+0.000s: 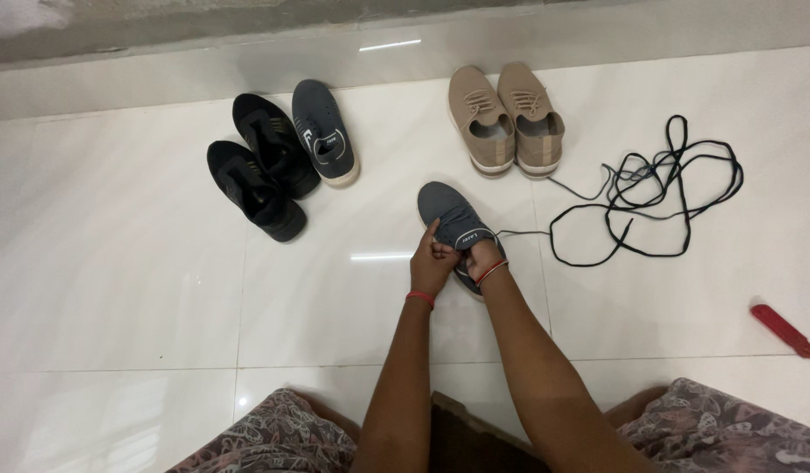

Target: The person laces a single dark grey sneaker by threading a black lace through the eyelets and tying a knot. The task is performed by hand on a tiled floor with other shoes nearby.

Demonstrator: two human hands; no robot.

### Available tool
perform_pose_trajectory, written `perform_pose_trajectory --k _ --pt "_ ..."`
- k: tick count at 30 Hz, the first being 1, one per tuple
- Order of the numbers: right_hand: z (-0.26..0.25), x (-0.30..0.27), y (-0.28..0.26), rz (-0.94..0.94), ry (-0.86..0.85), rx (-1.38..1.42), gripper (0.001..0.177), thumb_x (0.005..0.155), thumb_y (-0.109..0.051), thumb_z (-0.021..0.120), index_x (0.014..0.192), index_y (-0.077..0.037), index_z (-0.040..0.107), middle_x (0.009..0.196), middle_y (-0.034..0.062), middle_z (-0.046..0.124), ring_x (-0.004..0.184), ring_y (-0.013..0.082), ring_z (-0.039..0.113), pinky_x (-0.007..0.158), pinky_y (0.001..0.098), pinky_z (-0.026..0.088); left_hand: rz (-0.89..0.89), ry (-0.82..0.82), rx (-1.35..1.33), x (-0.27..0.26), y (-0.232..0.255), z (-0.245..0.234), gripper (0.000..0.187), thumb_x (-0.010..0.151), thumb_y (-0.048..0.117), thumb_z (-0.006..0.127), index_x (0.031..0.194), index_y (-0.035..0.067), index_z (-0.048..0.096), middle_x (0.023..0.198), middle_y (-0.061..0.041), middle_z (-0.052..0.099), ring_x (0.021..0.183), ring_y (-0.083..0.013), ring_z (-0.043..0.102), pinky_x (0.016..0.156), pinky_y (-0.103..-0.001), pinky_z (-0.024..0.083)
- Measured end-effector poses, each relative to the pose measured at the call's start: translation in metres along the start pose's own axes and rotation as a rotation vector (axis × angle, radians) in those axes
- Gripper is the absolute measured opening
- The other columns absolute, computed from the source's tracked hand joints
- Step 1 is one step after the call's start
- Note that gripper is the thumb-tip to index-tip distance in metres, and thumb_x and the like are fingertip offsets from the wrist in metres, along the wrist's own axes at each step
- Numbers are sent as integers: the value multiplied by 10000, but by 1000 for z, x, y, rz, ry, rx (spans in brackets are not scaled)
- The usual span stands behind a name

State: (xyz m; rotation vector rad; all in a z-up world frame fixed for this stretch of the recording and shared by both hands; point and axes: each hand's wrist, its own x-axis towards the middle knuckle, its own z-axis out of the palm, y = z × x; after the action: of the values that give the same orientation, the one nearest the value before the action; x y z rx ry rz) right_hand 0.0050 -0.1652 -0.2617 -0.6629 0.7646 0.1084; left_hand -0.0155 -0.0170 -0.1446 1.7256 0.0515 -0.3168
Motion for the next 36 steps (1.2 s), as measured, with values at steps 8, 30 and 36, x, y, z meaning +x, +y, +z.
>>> perform_pose_trajectory --k 8,30,36 --pt "-3 3 -6 24 -107 -177 167 982 -163 687 1133 -94 674 1027 53 698 864 186 633 723 339 510 -23 -65 -17 2 5 -7 817 773 43 803 1524 143 497 859 -8 681 803 -82 671 764 -240 585" --pt "-1 -25 -1 -138 -216 -445 281 902 -3 614 1170 14 697 1123 61 744 974 161 691 845 295 555 270 309 283 5 30 -12 89 908 135 766 973 88 804 917 -40 656 789 -127 620 742 -293 535" --pt "42 -107 -74 -62 -185 -1178 274 934 -163 675 1077 59 746 925 116 729 806 189 649 727 311 522 163 456 94 10 100 -22 102 945 152 719 955 62 766 1030 -44 590 765 -131 573 727 -284 519"
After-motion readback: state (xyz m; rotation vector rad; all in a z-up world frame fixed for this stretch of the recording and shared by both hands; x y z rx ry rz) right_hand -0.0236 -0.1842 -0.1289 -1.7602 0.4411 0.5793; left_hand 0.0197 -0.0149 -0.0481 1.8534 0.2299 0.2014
